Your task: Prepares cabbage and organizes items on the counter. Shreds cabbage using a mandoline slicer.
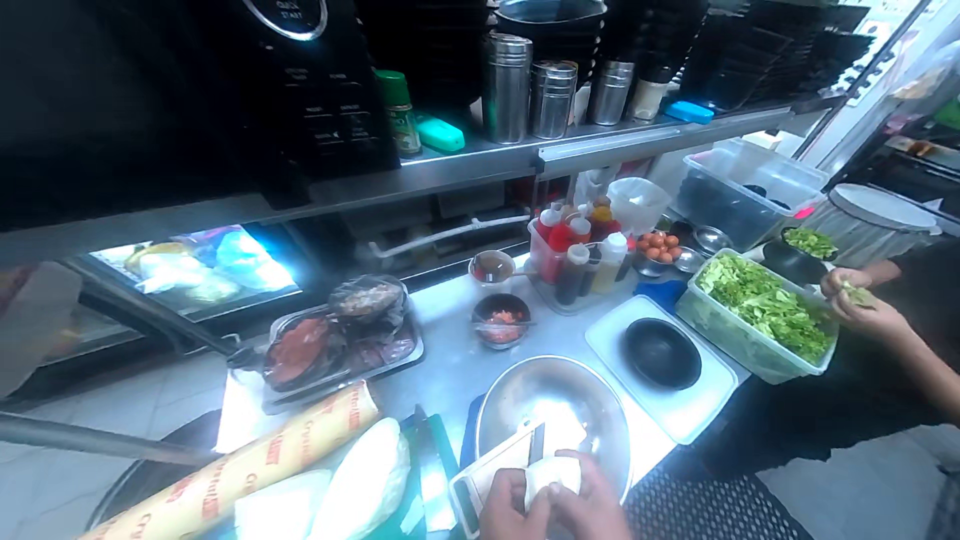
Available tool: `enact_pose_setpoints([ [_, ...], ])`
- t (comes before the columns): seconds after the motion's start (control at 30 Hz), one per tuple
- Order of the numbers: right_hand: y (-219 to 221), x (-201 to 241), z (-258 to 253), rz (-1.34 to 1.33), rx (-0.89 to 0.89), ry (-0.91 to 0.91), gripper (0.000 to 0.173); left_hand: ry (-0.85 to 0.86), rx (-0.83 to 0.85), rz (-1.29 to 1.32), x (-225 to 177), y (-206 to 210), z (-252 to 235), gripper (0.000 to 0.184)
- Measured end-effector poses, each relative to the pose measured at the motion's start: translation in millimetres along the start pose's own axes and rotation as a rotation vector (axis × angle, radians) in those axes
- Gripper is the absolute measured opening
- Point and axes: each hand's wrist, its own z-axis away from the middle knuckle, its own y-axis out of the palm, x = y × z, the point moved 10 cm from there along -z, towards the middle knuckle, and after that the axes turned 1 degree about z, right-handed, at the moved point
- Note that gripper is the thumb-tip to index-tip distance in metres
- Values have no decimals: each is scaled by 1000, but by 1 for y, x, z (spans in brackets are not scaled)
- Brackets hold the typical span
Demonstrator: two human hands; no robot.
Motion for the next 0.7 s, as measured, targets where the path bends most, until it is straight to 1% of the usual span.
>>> enact_pose_setpoints([
  [0.07, 3, 1, -1, -4, 8, -1, 50, 22, -19, 6, -3, -3, 0, 31],
  [0.17, 8, 3, -1, -89, 41, 2, 40, 48, -47, 1, -8, -10, -2, 28],
  [0.27, 12, 3, -4, -132, 76, 3, 39, 66, -54, -3, -10, -13, -2, 28],
  [0.33, 15, 4, -5, -113, 87, 2, 42, 68, -58, -4, -10, -15, -3, 29],
  [0.43, 18, 5, -6, -76, 104, -23, 59, 69, -57, 1, -8, -17, -4, 32],
  [0.5, 17, 2, -6, -44, 81, -10, 61, 47, -30, 19, -4, -16, -4, 33],
  [0.63, 10, -2, -7, 8, 27, 5, 46, 27, 19, 93, 2, -13, -4, 32],
  [0.7, 9, -1, -6, 13, 23, 10, 46, 24, 35, 118, 4, -12, -3, 31],
])
